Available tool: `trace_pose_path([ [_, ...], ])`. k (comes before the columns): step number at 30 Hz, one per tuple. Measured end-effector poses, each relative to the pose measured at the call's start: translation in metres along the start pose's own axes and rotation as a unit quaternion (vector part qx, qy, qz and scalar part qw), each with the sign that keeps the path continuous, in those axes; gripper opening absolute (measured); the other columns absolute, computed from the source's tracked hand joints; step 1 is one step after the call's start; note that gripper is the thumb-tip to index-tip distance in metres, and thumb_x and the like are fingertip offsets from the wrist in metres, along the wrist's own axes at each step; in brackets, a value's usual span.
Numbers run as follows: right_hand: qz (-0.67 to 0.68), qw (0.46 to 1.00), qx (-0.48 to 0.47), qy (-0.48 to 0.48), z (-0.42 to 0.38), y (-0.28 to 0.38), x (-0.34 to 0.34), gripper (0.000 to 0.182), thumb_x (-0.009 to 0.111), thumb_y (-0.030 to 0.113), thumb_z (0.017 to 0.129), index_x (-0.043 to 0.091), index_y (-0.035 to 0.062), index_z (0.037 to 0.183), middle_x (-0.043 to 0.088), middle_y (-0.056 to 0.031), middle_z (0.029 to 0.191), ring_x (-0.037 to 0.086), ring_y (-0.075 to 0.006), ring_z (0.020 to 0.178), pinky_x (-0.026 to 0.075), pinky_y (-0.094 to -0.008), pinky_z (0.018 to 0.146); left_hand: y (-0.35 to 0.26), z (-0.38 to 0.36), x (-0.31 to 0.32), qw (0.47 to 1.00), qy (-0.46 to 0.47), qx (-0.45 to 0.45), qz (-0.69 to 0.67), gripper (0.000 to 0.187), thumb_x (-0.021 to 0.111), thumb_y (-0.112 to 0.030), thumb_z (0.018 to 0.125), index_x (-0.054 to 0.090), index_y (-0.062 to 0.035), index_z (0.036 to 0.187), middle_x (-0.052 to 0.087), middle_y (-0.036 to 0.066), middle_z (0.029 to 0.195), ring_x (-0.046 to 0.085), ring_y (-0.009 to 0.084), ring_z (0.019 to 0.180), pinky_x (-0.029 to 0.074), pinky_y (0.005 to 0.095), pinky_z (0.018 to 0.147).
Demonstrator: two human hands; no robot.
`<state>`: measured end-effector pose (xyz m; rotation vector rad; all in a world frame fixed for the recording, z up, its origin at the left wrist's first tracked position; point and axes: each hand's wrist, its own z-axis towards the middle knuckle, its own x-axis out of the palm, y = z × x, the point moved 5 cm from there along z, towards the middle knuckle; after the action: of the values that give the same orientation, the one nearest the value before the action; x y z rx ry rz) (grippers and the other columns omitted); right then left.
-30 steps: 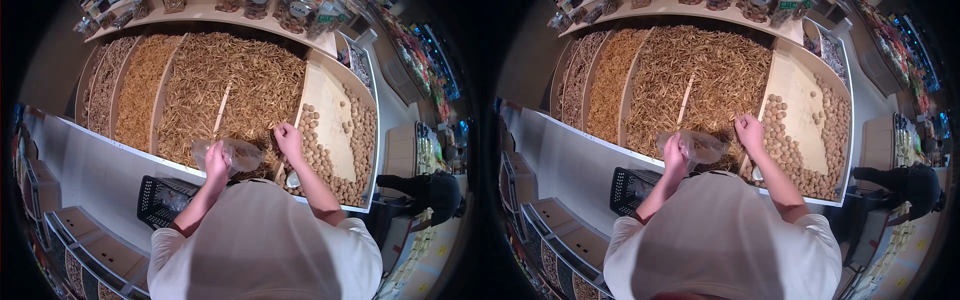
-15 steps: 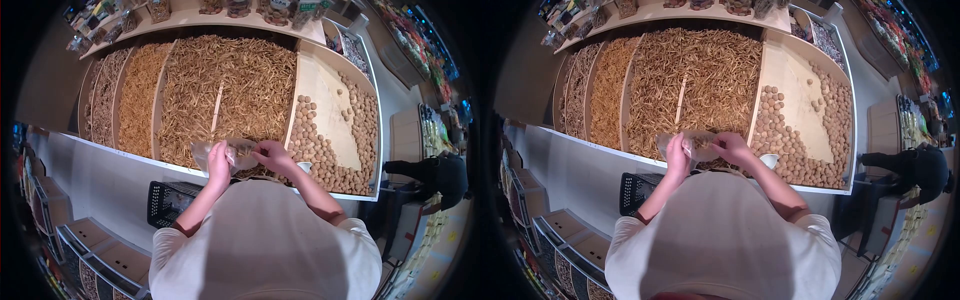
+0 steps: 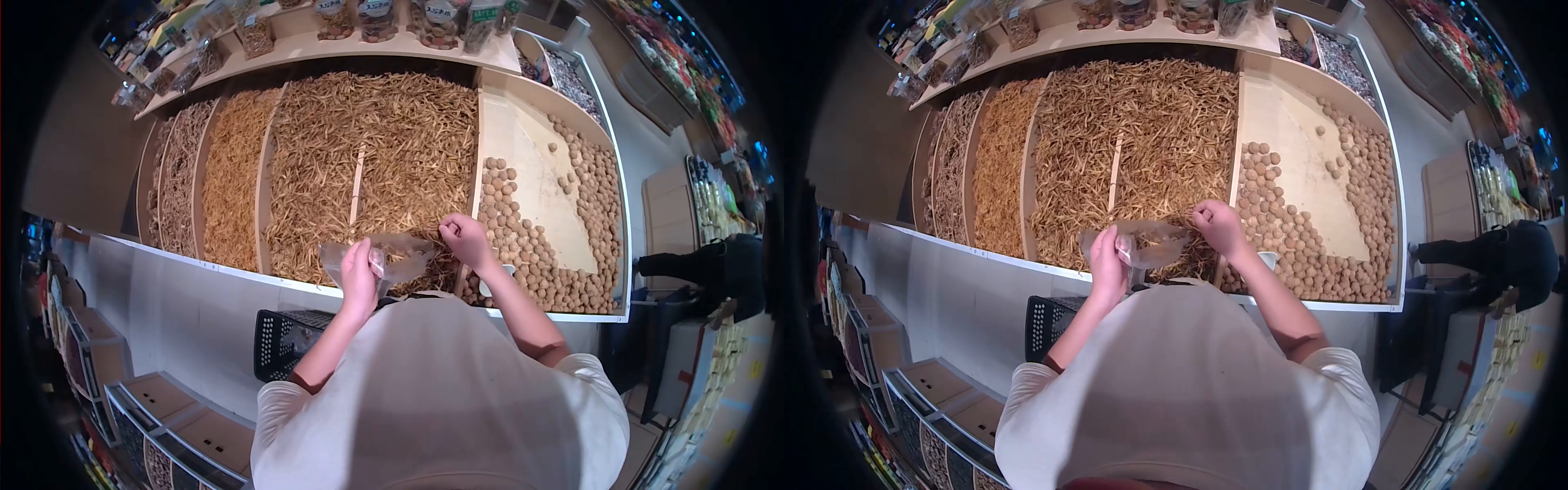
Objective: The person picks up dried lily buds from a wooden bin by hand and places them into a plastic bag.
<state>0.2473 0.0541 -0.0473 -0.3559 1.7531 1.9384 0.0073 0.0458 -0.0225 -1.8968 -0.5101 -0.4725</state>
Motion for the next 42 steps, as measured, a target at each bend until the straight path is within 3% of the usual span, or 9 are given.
trace_pose_path([
  [2,-0.032,0.999,0.014,0.001,0.013,-0.010,-0.004,0.012,0.068,0.011,0.084,0.066,0.0002,0.088,0.056,-0.0046,0.062,0.052,-0.0129,0.056,0.045,-0.0283,0.055,0.003,0.000,0.001,1.000,0.005,-0.003,-0.001,0.024,0.052,-0.021,0.101,0.052,-0.0152,0.077,0.047,-0.007,0.063,0.041,0.0028,0.052,0.030,0.0206,0.046],
  [5,-0.090,0.991,0.098,0.033,0.029,-0.010,-0.004,0.024,0.066,0.021,0.080,0.069,0.0002,0.091,0.067,-0.0159,0.075,0.066,-0.0321,0.072,0.052,-0.0399,0.068,0.006,0.002,0.000,1.000,0.014,0.002,-0.004,0.025,0.052,-0.021,0.101,0.051,-0.0151,0.077,0.046,-0.007,0.062,0.041,0.0031,0.051,0.030,0.0209,0.046],
  [12,-0.215,0.973,0.082,0.022,0.071,-0.032,0.034,0.021,0.067,0.022,0.080,0.069,0.0014,0.086,0.068,-0.0208,0.082,0.066,-0.0379,0.081,0.053,-0.0465,0.077,-0.007,-0.005,0.000,1.000,-0.011,0.015,-0.007,0.025,0.052,-0.020,0.101,0.049,-0.0144,0.076,0.045,-0.006,0.062,0.039,0.0036,0.050,0.029,0.0215,0.045],
  [18,-0.158,0.982,0.105,-0.001,0.066,-0.031,0.034,0.016,0.065,0.018,0.076,0.067,0.0018,0.079,0.067,-0.0212,0.079,0.065,-0.0397,0.078,0.052,-0.0462,0.073,-0.007,-0.005,-0.005,0.998,-0.045,0.030,-0.016,0.023,0.051,-0.021,0.101,0.049,-0.0140,0.079,0.045,-0.006,0.061,0.039,0.0035,0.050,0.029,0.0210,0.045],
  [21,-0.137,0.986,0.067,-0.063,0.055,-0.023,0.017,0.013,0.067,0.014,0.079,0.065,0.0014,0.078,0.066,-0.0146,0.070,0.066,-0.0288,0.066,0.052,-0.0388,0.063,-0.005,-0.004,-0.006,0.998,-0.052,0.022,-0.011,0.023,0.051,-0.021,0.101,0.049,-0.0144,0.079,0.046,-0.006,0.062,0.041,0.0032,0.050,0.030,0.0207,0.045],
  [23,0.070,0.989,0.092,-0.096,0.042,-0.017,0.002,0.011,0.066,0.009,0.087,0.062,0.0017,0.079,0.057,0.0015,0.063,0.052,-0.0075,0.056,0.042,-0.0240,0.053,-0.003,-0.002,-0.004,0.999,-0.046,0.019,-0.008,0.023,0.051,-0.021,0.101,0.050,-0.0145,0.079,0.047,-0.006,0.062,0.042,0.0030,0.051,0.031,0.0203,0.045],
  [26,0.262,0.957,0.085,-0.091,0.021,-0.009,-0.008,0.009,0.064,0.006,0.092,0.061,0.0031,0.084,0.051,0.0094,0.067,0.043,0.0031,0.060,0.033,-0.0161,0.051,0.000,0.001,0.000,1.000,-0.023,0.014,-0.010,0.023,0.052,-0.022,0.101,0.051,-0.0144,0.079,0.048,-0.006,0.063,0.043,0.0029,0.052,0.032,0.0200,0.046],
  [36,0.333,0.927,0.103,0.139,-0.022,0.036,0.036,0.009,0.066,0.011,0.093,0.064,0.0030,0.097,0.066,0.0019,0.079,0.060,-0.0031,0.066,0.047,-0.0175,0.057,0.009,0.004,0.008,1.000,-0.009,-0.003,0.004,0.021,0.052,-0.023,0.101,0.054,-0.0129,0.083,0.051,-0.006,0.067,0.047,0.0036,0.055,0.036,0.0204,0.048],
  [42,0.236,0.957,0.067,0.152,-0.018,0.048,0.068,0.016,0.070,0.013,0.087,0.068,-0.0006,0.095,0.066,0.0002,0.075,0.056,-0.0022,0.057,0.044,-0.0196,0.050,0.001,-0.001,0.006,0.999,-0.041,0.011,0.009,0.021,0.053,-0.022,0.101,0.053,-0.0131,0.082,0.051,-0.006,0.068,0.047,0.0033,0.056,0.036,0.0204,0.049],
])
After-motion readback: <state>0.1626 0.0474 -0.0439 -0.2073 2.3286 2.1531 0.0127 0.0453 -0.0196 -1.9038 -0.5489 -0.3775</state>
